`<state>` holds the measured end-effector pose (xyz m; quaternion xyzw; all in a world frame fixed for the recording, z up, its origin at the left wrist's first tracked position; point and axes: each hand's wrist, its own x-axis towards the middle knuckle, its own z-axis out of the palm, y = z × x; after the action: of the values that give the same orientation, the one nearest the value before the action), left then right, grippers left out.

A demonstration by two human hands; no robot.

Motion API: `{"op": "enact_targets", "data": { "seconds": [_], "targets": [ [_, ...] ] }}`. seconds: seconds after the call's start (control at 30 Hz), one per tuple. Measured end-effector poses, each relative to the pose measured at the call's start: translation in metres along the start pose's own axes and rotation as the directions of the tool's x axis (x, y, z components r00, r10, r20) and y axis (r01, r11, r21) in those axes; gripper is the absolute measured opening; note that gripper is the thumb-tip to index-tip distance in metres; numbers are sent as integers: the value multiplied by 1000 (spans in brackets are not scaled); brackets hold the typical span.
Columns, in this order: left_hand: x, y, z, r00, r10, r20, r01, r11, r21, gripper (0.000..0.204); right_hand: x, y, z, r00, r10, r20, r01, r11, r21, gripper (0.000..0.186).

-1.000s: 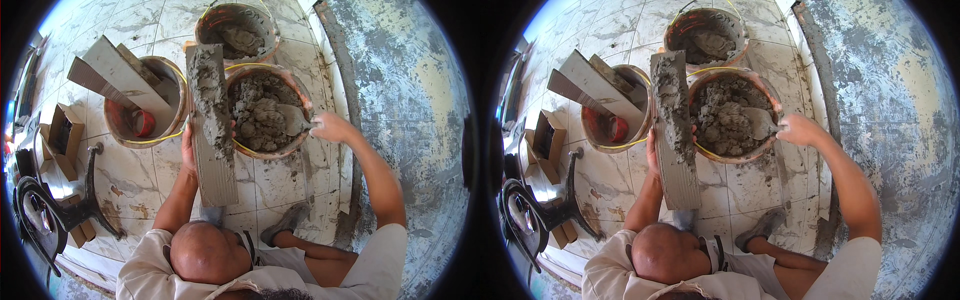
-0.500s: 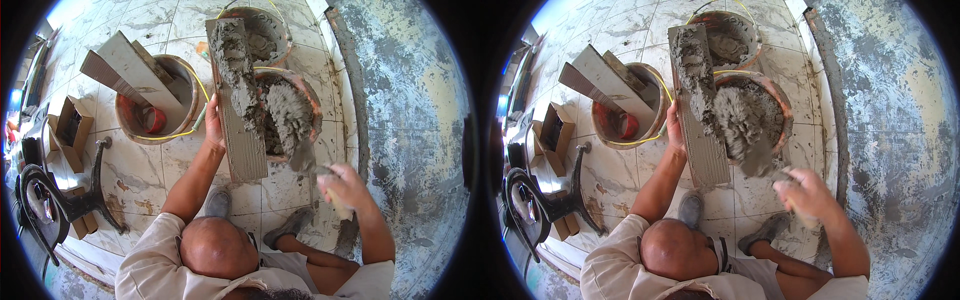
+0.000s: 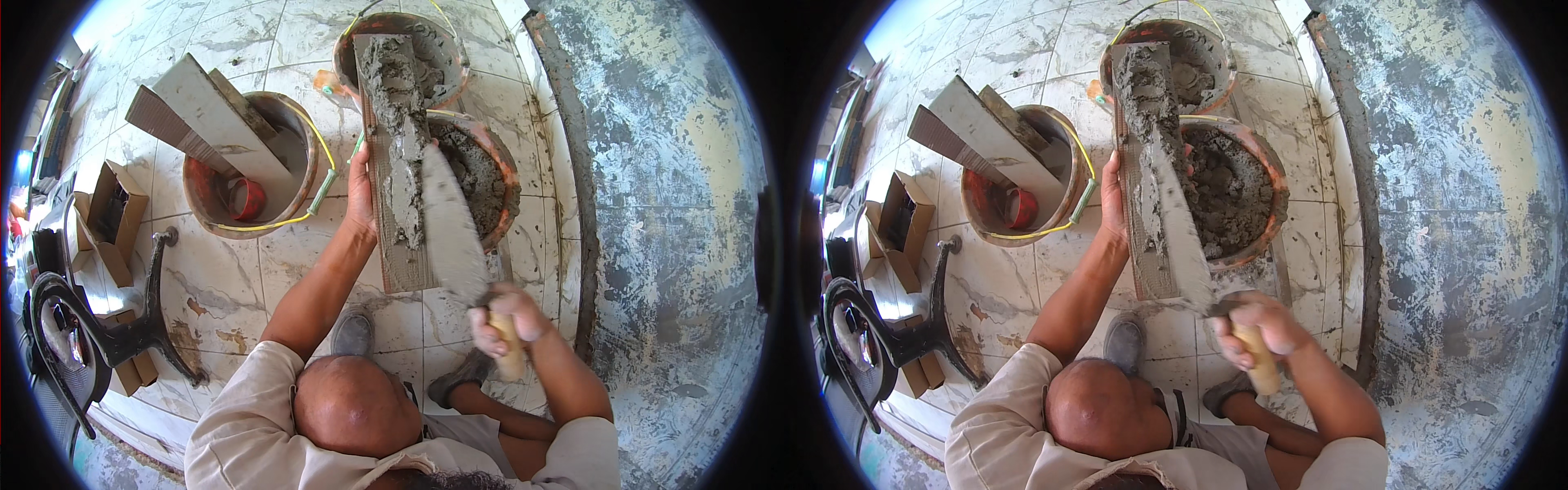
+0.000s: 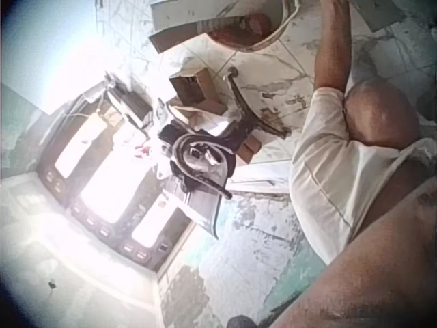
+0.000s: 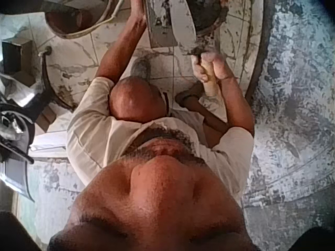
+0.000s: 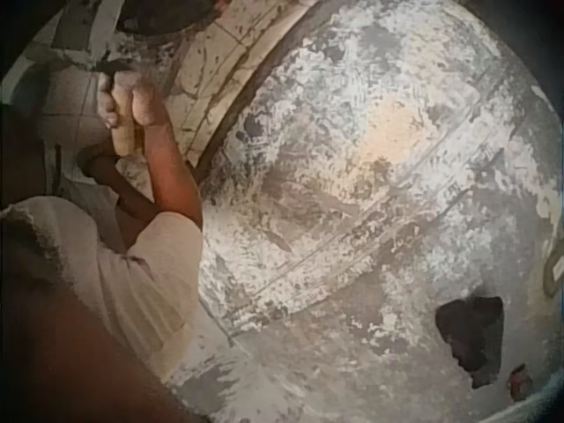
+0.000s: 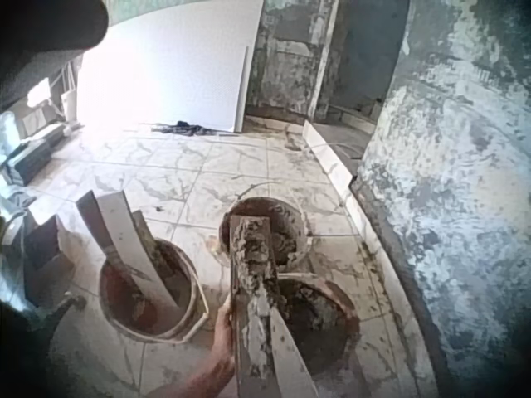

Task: Apply mortar to the back of a tile and fix it onto a wall.

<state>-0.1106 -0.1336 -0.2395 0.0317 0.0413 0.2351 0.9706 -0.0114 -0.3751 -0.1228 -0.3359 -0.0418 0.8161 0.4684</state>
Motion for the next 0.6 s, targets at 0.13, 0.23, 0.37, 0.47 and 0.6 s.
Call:
{"op": "enact_targets", "data": {
  "seconds": [0.13,0.23,0.37,0.47,0.6],
  "targets": [
    [4,-3,5,987,-63,148,87,983,-165,75,-33,-42,11,908,-386,-162,182,713,-677,22],
    [3,-3,12,980,-77,185,110,978,-177,75,-26,-49,4,718,-665,-204,-156,132,-979,27],
    [-5,-10,26,993,-98,62,104,990,-94,75,-2,-45,-9,730,-683,27,-172,-222,-960,34],
    [-13,-14,45,991,-129,28,131,987,-96,74,8,-52,-27,727,-686,24,-224,-270,-937,36],
    [-17,-8,30,981,-103,-164,99,995,-33,71,17,-63,-36,735,-678,7,-219,-247,-944,39]
  ]
}}
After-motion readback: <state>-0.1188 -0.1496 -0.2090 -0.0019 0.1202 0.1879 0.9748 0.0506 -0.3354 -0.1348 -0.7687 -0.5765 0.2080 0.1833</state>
